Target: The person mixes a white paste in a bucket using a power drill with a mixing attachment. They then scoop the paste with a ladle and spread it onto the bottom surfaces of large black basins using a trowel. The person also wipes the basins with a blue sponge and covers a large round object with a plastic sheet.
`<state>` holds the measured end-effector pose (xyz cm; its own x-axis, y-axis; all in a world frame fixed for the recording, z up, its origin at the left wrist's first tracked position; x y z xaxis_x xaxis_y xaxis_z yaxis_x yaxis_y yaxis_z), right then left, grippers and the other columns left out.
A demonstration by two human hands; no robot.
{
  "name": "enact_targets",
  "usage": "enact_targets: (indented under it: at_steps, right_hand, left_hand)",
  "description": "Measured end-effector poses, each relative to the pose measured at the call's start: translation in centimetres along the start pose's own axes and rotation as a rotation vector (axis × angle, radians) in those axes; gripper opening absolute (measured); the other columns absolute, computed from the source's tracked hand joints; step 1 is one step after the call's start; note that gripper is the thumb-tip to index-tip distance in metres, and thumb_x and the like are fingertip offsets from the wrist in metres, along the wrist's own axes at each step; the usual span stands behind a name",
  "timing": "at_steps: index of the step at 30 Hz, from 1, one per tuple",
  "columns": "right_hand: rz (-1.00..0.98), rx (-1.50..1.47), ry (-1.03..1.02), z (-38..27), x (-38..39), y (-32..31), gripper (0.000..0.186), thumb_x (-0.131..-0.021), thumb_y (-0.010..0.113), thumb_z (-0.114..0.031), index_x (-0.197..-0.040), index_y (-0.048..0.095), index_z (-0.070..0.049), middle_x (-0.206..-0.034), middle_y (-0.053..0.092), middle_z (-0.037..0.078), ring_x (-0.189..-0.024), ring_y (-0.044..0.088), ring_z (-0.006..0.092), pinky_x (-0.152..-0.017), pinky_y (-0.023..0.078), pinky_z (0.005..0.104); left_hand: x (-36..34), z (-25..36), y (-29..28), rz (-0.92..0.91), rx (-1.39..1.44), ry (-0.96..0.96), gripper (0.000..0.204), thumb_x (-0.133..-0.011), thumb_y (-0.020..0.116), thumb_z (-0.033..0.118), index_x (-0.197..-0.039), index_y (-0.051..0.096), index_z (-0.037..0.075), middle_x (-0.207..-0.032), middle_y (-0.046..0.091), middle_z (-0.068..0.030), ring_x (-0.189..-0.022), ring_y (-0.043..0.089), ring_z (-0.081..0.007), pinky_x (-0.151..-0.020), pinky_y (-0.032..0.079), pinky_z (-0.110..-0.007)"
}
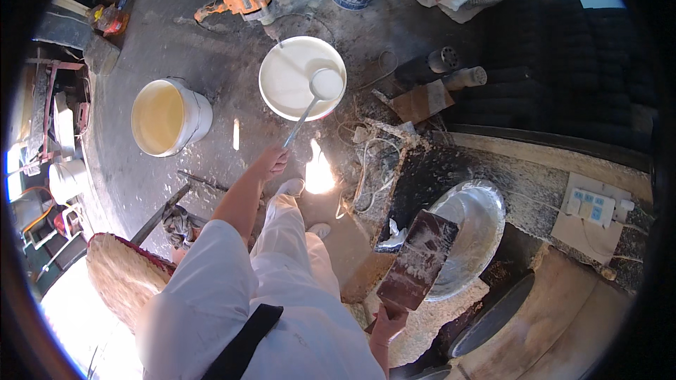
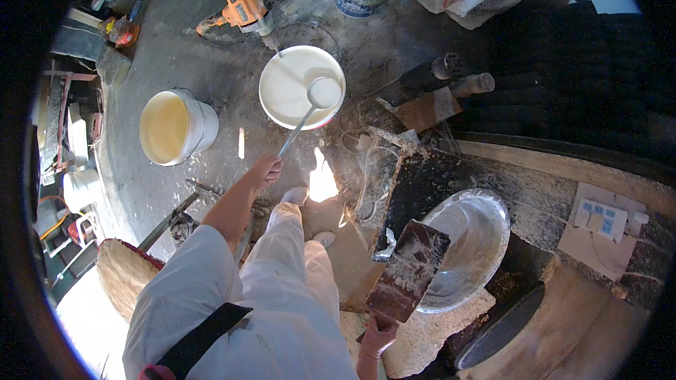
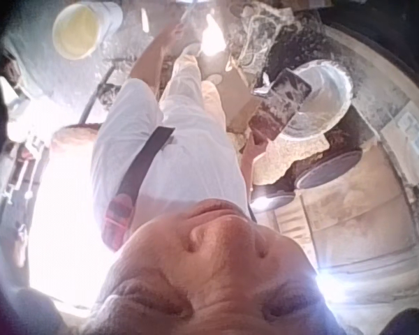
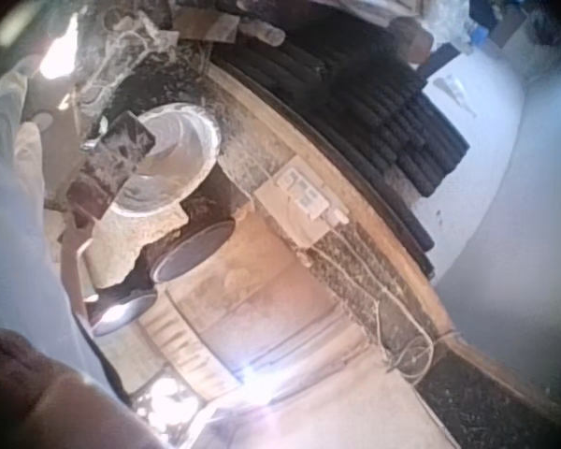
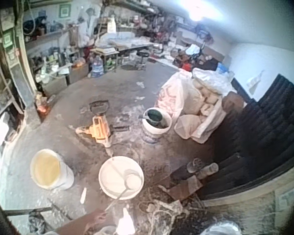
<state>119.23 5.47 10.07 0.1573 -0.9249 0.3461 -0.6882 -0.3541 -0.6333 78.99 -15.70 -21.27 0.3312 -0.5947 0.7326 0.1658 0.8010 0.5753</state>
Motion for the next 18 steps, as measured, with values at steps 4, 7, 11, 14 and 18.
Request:
enact_targets:
  at_steps: [4, 7, 11, 14, 18]
  right_hand:
    - [-0.023, -0.024, 0.068, -0.5, 0.1, 0.8, 0.025, -0.065, 0.064, 0.001, -0.085, 0.048, 0.001, -0.072, 0.057, 0.010, -0.058, 0.055, 0.0133, -0.048, 0.047, 0.0253]
    - [-0.050, -0.006, 0.049, -1.1, -0.4, 2.1, 0.026, -0.065, 0.065, 0.000, -0.086, 0.049, 0.001, -0.071, 0.057, 0.009, -0.056, 0.054, 0.0128, -0.048, 0.046, 0.0248]
    - [-0.085, -0.011, -0.066, -2.1, -1.5, 4.8, 0.029, -0.065, 0.065, -0.001, -0.089, 0.049, 0.002, -0.072, 0.058, 0.009, -0.055, 0.055, 0.0135, -0.050, 0.046, 0.0259]
    - [-0.154, -0.002, -0.150, -2.7, -2.0, 6.5, 0.032, -0.065, 0.066, -0.002, -0.092, 0.049, 0.002, -0.073, 0.059, 0.009, -0.056, 0.056, 0.0150, -0.051, 0.047, 0.0272]
    - [-0.234, -0.100, -0.029, -1.2, -2.7, 8.5, 0.036, -0.064, 0.065, -0.002, -0.096, 0.049, 0.002, -0.078, 0.059, 0.010, -0.059, 0.057, 0.0155, -0.052, 0.048, 0.0274]
  left_hand:
    - [2.4, 0.8, 0.2, -0.048, 0.051, -0.033, 0.027, -0.089, 0.039, 0.024, -0.065, 0.041, 0.012, -0.044, 0.026, 0.0068, -0.031, 0.022, -0.0048, -0.029, 0.017, -0.020]
    - [4.5, 2.3, -0.2, -0.066, -0.006, 0.003, 0.027, -0.090, 0.038, 0.025, -0.066, 0.041, 0.013, -0.043, 0.025, 0.0069, -0.031, 0.022, -0.0047, -0.030, 0.017, -0.020]
    - [7.9, 4.5, -0.6, -0.073, -0.023, 0.029, 0.026, -0.091, 0.038, 0.025, -0.067, 0.041, 0.013, -0.043, 0.024, 0.0069, -0.032, 0.022, -0.0046, -0.030, 0.016, -0.021]
    - [10.2, 5.9, -0.5, -0.097, -0.013, 0.020, 0.026, -0.090, 0.039, 0.024, -0.067, 0.040, 0.013, -0.044, 0.025, 0.0068, -0.032, 0.022, -0.0043, -0.030, 0.016, -0.021]
    - [12.2, 6.7, -0.9, -0.064, -0.036, -0.001, 0.024, -0.090, 0.040, 0.022, -0.068, 0.041, 0.012, -0.045, 0.026, 0.0066, -0.032, 0.022, -0.0043, -0.030, 0.016, -0.021]
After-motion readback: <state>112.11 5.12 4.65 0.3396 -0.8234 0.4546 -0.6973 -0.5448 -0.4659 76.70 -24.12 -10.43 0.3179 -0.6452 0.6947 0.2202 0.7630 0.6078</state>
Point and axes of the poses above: each hand's wrist, its own x-axis away from the middle knuckle, its own y-axis out of the palm, z = x × y, the point moved 9 cm from there along -x, towards the middle knuckle
